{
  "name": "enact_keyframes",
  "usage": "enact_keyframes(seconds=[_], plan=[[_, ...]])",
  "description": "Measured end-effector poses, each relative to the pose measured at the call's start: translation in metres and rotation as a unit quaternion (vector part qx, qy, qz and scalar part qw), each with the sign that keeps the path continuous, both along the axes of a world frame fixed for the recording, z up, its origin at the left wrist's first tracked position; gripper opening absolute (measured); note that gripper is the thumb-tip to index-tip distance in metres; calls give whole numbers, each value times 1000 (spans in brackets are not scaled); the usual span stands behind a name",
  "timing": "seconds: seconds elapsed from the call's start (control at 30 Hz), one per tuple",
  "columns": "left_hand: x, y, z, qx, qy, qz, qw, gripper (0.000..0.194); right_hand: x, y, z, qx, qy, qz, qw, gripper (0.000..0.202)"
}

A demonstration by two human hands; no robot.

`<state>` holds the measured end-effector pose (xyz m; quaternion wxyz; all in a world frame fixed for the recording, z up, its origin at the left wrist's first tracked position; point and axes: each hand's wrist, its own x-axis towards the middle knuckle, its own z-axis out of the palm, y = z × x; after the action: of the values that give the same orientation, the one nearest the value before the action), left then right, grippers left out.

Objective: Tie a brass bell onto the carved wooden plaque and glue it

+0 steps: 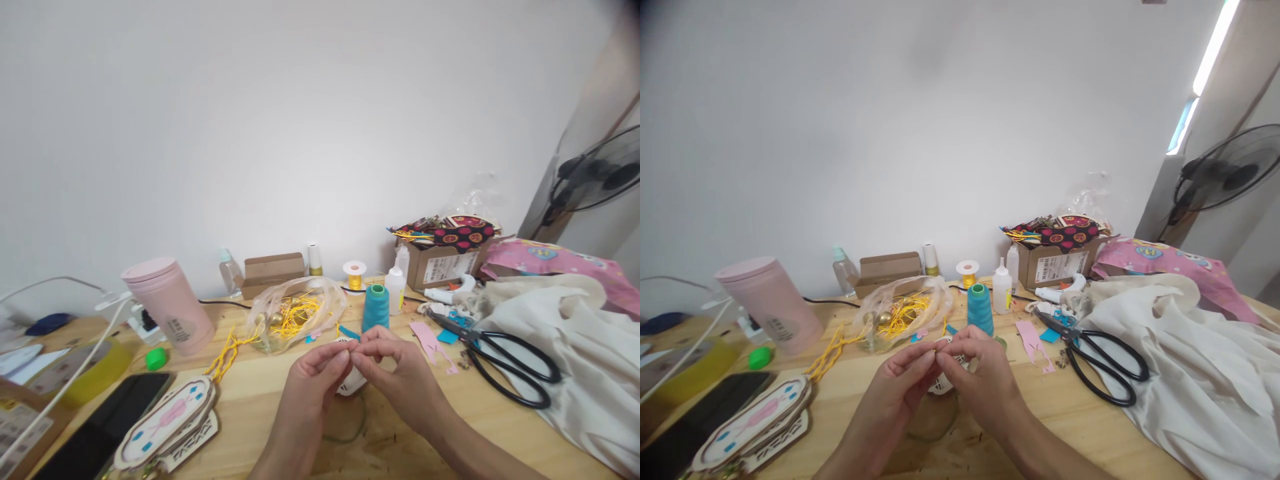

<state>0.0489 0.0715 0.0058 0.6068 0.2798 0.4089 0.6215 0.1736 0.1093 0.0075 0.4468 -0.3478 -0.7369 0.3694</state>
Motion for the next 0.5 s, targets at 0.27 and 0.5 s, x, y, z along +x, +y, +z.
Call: enact_keyframes(seconds=[0.27, 0.5], plan=[[1, 0, -4, -51, -114, -4, 992, 9, 2, 0, -5, 121, -46, -27, 991, 15], [1, 0, -9, -30, -126, -50, 990, 9, 2, 0, -5, 263, -95, -86, 956, 16]])
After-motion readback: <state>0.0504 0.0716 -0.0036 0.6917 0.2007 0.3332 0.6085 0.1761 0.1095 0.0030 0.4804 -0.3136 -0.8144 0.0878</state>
